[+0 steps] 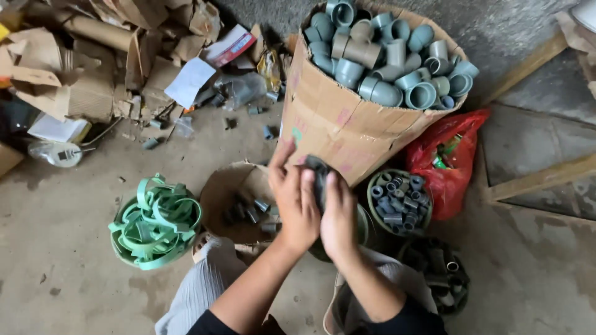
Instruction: The person sits on the floor and repeatedly picks up small gray pipe fittings from a cardboard box. They wipe each fitting with a dark cloth and place it into a green bucket. The person handles the fittings one at a time, turning them over to clean different sides.
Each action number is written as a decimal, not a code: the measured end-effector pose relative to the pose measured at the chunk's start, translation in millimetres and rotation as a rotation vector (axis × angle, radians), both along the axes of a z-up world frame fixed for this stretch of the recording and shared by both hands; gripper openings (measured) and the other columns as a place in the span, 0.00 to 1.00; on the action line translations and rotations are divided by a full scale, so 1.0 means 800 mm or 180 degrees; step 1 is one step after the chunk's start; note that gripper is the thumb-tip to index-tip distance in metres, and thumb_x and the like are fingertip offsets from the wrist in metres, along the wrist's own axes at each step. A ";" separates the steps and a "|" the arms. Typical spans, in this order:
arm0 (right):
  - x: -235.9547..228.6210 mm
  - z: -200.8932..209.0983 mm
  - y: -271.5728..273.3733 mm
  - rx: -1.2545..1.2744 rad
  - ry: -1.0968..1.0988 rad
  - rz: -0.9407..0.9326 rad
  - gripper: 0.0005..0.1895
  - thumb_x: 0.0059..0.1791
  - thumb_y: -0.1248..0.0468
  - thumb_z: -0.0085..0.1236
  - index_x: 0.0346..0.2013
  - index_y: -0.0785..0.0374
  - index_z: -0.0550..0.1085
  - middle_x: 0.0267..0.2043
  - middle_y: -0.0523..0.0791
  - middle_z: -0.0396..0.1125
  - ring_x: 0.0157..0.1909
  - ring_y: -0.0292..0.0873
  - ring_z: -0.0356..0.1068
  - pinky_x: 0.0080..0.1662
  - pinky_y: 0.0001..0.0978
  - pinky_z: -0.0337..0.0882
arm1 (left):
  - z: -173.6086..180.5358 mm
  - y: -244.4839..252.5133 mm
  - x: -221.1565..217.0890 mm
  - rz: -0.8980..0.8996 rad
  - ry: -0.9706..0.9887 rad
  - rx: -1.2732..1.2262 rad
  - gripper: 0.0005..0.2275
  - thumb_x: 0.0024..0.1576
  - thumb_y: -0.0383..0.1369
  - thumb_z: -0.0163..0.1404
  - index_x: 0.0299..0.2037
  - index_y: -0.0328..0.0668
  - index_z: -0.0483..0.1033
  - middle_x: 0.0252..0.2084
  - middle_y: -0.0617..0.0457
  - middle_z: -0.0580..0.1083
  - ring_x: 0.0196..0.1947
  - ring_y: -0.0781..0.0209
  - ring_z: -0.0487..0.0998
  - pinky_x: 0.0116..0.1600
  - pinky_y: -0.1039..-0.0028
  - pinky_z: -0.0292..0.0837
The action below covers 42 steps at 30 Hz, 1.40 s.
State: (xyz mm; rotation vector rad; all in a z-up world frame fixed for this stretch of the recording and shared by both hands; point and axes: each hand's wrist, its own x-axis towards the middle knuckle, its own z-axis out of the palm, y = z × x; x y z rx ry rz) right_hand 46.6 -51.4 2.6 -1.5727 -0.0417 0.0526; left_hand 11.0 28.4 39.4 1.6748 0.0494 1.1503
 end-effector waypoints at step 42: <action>0.036 0.060 -0.050 -0.1714 -0.2466 0.1222 0.27 0.52 0.61 0.61 0.63 0.67 0.66 0.53 0.54 0.66 0.55 0.60 0.69 0.59 0.53 0.69 | 0.011 0.044 0.000 -0.0915 0.1263 0.0768 0.10 0.64 0.40 0.49 0.37 0.44 0.76 0.69 0.44 0.63 0.69 0.39 0.62 0.67 0.39 0.47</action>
